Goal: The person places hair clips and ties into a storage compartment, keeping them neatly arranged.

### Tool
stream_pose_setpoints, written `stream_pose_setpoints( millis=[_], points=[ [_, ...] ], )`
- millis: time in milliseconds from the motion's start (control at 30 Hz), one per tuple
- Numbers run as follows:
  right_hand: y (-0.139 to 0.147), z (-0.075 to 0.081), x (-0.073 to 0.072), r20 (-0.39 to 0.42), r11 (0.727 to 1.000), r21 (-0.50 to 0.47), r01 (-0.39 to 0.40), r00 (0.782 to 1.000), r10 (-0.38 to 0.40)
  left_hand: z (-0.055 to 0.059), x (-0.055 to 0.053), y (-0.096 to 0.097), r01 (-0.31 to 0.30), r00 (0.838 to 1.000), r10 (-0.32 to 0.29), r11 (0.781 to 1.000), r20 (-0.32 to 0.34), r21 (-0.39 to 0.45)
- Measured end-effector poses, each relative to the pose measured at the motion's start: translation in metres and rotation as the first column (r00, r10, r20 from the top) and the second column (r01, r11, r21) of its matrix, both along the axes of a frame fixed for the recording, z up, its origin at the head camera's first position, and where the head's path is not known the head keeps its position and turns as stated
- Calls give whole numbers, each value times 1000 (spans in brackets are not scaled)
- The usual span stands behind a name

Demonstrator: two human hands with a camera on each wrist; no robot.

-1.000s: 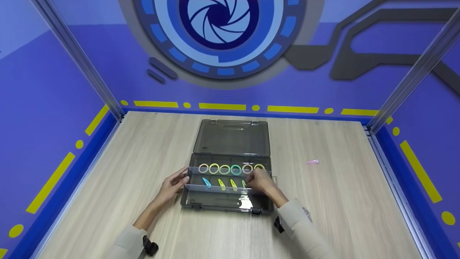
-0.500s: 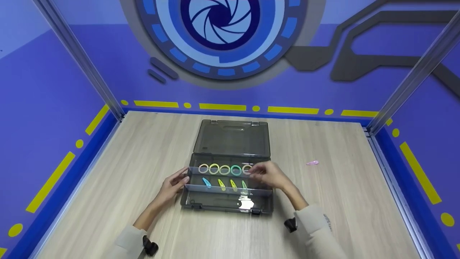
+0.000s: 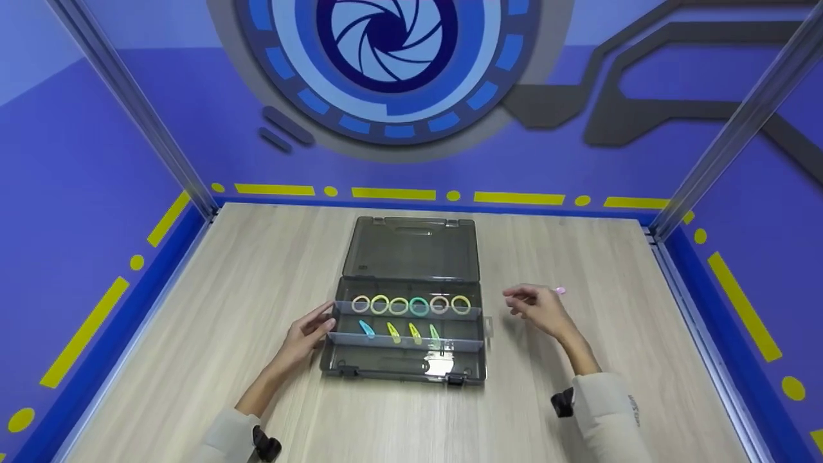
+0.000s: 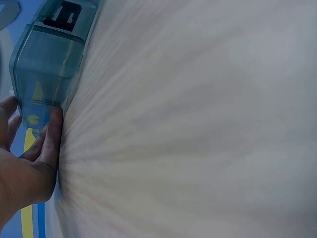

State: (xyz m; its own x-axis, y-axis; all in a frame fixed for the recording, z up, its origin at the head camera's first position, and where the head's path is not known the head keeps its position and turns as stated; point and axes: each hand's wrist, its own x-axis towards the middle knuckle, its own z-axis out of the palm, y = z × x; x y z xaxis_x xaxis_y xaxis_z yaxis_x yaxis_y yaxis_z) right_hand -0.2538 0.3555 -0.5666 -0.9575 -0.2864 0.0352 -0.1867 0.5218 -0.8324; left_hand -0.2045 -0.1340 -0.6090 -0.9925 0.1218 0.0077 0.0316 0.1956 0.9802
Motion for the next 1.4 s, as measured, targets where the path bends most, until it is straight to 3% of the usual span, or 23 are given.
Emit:
stream_pose_setpoints(
  millis=[133,200,367,400,567,667,833,1033,1200,1300,1400],
  points=[
    [24,-15,0,-75,989,67,132,989,-127,0,-1,2,6,1000,-6,1000,3,-3],
    [34,-25,-1,-111,976,97,197,976,-186,-5,-4,2,4,1000,-4,1000,-3,-2],
    [45,-45,0,-129,927,135,349,934,-333,-4,-2,-1,14,1000,-14,1000,-4,-10],
    [46,-48,0,-135,915,144,378,923,-360,2,1,-2,16,1000,-16,1000,2,-12],
    [46,-50,0,-163,856,218,469,882,-442,1,1,-2,13,1000,-13,1000,-5,-20],
    [46,-51,-3,-238,833,267,485,870,-431,1,0,-2,16,1000,-16,1000,4,-21],
    [44,-54,-9,-377,810,351,470,862,-337,1,-1,-1,12,1000,-12,1000,12,-14],
    [38,-55,-9,-365,797,375,473,866,-342,1,0,-1,9,1000,-9,1000,7,-11],
    [36,-53,-4,-406,796,368,481,853,-327,0,1,-2,18,1000,-18,1000,-2,-16],
    [37,-49,-2,-391,794,397,460,868,-307,1,2,-3,27,1000,-27,999,-1,-18],
    [36,-44,-1,-325,791,445,419,899,-293,3,2,-3,33,999,-33,999,8,-21]
  ],
)
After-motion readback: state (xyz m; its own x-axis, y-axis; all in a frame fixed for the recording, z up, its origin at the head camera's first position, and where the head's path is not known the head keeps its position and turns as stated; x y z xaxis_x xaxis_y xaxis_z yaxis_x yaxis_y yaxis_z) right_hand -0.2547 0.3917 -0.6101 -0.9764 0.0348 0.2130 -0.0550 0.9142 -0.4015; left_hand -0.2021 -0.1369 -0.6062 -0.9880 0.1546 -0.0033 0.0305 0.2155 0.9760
